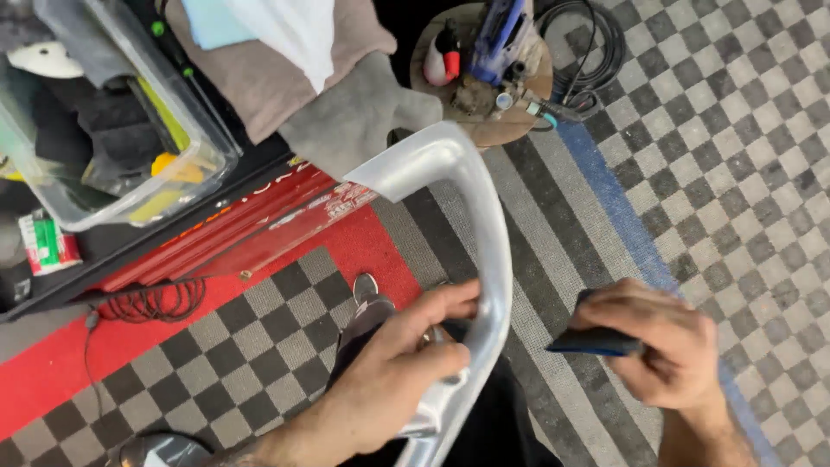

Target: The person retrieves a silver car part from a storage container and performs wet sanding on it using a sanding sheet and water at a wash station.

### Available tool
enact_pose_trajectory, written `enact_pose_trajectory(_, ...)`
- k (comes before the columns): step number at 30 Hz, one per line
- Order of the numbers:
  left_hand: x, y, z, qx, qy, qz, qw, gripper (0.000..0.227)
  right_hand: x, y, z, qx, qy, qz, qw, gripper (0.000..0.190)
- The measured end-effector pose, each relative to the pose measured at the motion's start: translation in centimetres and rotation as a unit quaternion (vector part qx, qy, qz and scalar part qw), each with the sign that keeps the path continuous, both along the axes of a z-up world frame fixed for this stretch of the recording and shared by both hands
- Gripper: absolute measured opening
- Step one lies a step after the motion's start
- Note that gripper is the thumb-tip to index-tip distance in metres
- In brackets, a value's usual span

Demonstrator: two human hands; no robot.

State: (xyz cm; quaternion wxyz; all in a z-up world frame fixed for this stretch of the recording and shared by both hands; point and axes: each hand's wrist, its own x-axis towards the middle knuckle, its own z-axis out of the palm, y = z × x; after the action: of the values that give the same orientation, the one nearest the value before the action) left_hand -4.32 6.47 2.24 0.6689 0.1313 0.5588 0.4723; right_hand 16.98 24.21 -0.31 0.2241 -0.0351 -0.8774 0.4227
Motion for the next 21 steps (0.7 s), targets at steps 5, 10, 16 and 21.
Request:
enact_pose_trajectory(5,0.2,2.9,-3.7,-0.161,-0.013,-0.004,0.987,0.062,5.8,-0.1,-9.0,-0.065,-0.135,-0.198,0.969,0.021)
enact_pose_trajectory(10,4.0,5.7,-14.7,-0.183,-0.112,0.037,0.976,0.066,14.4,-2.0,-20.2,-0.269,-0.245,-0.429,0.827,0.015)
enact_pose_trajectory(16,6.9,13.0,-18.5,-0.131,-0.180,0.004,0.975,0.069,17.0,1.4,-23.7,-0.393,-0.202,-0.488,0.753,0.023)
enact_pose_trajectory(21,7.6,20.6,-26.8,-0.140,-0.149,-0.007,0.979,0.069,14.4,9.8,-21.2,-0.375,-0.153,-0.476,0.780,0.026)
